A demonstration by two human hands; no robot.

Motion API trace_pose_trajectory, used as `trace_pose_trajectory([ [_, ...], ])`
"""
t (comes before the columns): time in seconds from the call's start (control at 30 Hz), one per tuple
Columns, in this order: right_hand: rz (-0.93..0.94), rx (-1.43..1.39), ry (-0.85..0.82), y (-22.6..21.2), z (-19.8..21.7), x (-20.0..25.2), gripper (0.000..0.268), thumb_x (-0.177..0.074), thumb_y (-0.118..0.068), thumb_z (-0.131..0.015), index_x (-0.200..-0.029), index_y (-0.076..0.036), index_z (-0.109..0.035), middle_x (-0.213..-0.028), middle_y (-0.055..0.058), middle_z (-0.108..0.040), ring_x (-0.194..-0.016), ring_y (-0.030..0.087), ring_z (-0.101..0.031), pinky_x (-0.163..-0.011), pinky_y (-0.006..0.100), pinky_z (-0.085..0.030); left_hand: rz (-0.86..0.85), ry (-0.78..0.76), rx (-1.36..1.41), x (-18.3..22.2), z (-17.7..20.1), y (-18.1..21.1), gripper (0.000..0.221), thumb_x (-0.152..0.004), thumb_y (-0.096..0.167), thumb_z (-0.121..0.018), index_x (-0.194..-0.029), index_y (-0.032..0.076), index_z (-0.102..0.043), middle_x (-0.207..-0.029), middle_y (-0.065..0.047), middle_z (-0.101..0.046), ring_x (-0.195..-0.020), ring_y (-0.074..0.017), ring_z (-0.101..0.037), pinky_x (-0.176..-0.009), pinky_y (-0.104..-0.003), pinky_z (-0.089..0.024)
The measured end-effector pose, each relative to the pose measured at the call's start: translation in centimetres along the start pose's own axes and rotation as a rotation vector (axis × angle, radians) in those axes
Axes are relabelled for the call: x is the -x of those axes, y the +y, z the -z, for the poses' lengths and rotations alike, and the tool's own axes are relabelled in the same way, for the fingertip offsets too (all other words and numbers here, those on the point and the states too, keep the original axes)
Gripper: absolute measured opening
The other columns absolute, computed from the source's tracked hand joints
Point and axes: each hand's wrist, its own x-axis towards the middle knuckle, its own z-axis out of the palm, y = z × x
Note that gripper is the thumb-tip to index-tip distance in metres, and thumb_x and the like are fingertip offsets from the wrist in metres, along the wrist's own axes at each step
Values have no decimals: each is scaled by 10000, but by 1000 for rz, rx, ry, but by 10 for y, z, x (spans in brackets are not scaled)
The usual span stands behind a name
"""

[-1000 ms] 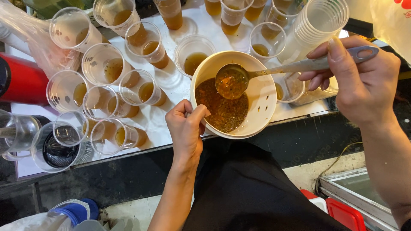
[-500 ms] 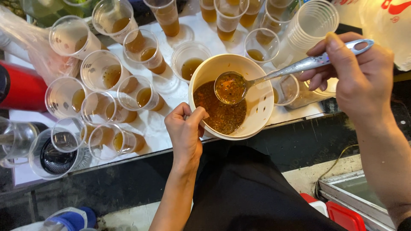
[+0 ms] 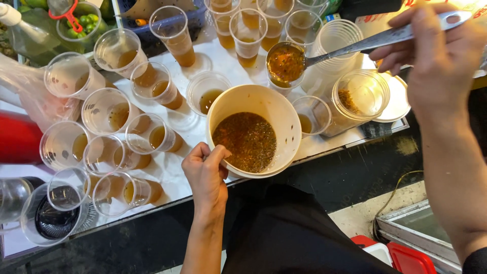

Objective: Scoop syrup from a large container into several individual plastic cups already containing liquid.

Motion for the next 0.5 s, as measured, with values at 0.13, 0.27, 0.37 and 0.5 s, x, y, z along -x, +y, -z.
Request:
trace_pose_trajectory([
  [0.13, 87, 92, -24, 24, -20, 11, 293, -1258, -165, -461, -1200, 64, -634, -933, 175, -718, -834, 188, -756, -679, 243, -607, 6, 21, 0, 0, 9, -2, 367, -763, -71, -663, -602, 122, -396, -560, -3, -499, -416, -53, -324, -389, -226, -229],
  [0.27, 173, 206, -86, 29, -34, 34, 226, -1243, -107, -517, -1234, 73, -654, -995, 165, -744, -905, 200, -768, -771, 269, -630, 16, 33, 10, -1, 20, -5, 345, -777, -71, -652, -614, 121, -415, -586, -38, -575, -421, -48, -346, -392, -216, -232],
  [0.37, 255, 334, -133, 29, -35, 47, 140, -1199, -71, -596, -1222, 43, -676, -1009, 143, -756, -914, 200, -770, -808, 282, -631, 18, 43, 10, 1, 27, -5, 339, -784, -73, -648, -622, 120, -421, -604, -50, -599, -425, -43, -350, -395, -210, -233],
  [0.5, 469, 511, -183, 29, -30, 56, 132, -1070, -40, -688, -1198, -10, -701, -1041, 165, -756, -907, 242, -753, -758, 310, -603, 0, 54, 0, 1, 34, -8, 350, -783, -84, -655, -620, 118, -420, -594, -39, -569, -424, -46, -352, -394, -212, -244],
])
